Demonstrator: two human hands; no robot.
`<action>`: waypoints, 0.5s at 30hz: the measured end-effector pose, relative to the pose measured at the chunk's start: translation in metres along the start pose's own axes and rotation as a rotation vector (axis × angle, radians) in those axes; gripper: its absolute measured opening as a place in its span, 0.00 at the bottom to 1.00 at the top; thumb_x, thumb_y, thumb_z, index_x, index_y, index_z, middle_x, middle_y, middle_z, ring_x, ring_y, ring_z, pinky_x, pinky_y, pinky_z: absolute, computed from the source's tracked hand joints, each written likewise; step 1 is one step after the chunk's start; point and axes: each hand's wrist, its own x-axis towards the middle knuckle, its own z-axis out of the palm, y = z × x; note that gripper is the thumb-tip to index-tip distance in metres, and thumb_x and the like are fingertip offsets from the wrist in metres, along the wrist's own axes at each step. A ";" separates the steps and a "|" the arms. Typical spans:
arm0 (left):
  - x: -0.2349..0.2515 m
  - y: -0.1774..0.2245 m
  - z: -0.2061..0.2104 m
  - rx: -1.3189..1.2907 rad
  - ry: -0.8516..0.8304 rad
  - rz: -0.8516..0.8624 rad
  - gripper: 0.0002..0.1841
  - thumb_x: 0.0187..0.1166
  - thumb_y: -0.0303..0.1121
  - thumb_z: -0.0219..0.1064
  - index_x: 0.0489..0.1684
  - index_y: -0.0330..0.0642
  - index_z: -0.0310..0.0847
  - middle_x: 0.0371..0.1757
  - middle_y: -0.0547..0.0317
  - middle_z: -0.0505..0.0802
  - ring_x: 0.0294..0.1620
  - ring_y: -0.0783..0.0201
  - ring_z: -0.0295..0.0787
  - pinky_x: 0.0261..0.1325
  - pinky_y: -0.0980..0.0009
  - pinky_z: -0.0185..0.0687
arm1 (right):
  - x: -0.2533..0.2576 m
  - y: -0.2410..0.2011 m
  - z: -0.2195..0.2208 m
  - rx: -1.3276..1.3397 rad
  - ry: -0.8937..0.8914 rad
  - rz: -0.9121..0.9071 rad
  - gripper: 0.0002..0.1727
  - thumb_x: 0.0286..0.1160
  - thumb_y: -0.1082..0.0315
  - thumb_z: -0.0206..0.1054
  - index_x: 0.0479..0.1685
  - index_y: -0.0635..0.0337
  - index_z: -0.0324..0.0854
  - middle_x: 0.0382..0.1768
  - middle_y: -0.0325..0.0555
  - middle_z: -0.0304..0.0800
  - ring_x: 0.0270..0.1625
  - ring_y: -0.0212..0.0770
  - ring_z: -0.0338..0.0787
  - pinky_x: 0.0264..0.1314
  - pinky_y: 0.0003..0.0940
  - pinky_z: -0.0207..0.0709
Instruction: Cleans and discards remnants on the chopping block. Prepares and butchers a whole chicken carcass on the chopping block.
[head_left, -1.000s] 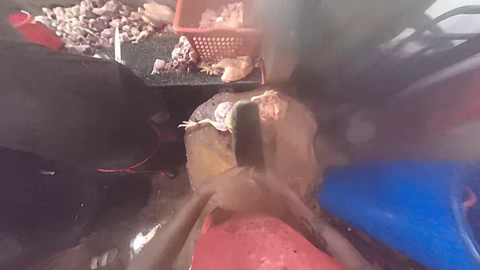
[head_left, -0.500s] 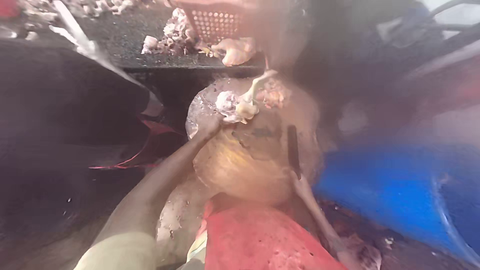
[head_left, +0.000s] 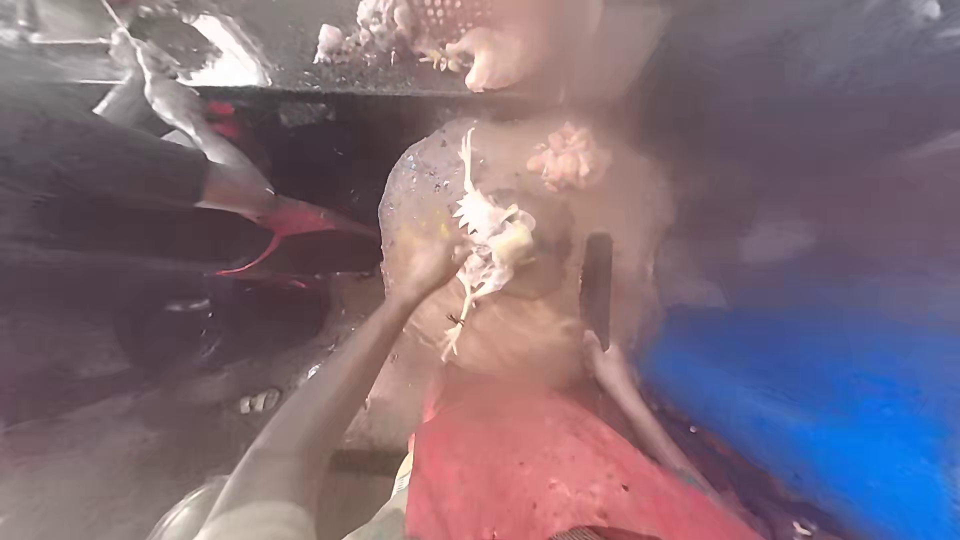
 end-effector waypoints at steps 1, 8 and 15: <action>0.017 0.013 -0.011 0.031 0.090 0.033 0.18 0.90 0.44 0.55 0.72 0.54 0.83 0.58 0.45 0.93 0.58 0.41 0.91 0.59 0.33 0.82 | 0.002 0.001 -0.005 0.008 -0.036 -0.007 0.27 0.92 0.45 0.52 0.57 0.65 0.78 0.23 0.44 0.79 0.20 0.39 0.80 0.26 0.40 0.81; 0.130 0.020 -0.022 0.402 0.085 0.157 0.23 0.73 0.33 0.71 0.70 0.50 0.84 0.72 0.51 0.87 0.79 0.45 0.75 0.81 0.33 0.57 | 0.015 -0.001 -0.031 -0.003 -0.146 -0.079 0.23 0.92 0.49 0.52 0.49 0.62 0.79 0.18 0.43 0.77 0.16 0.38 0.78 0.22 0.38 0.79; 0.018 0.005 0.039 -0.104 0.082 -0.215 0.20 0.85 0.46 0.65 0.64 0.42 0.85 0.58 0.46 0.93 0.59 0.47 0.91 0.66 0.40 0.82 | 0.017 0.010 -0.027 -0.066 -0.083 -0.093 0.25 0.90 0.46 0.56 0.53 0.63 0.81 0.24 0.46 0.80 0.21 0.41 0.80 0.28 0.43 0.80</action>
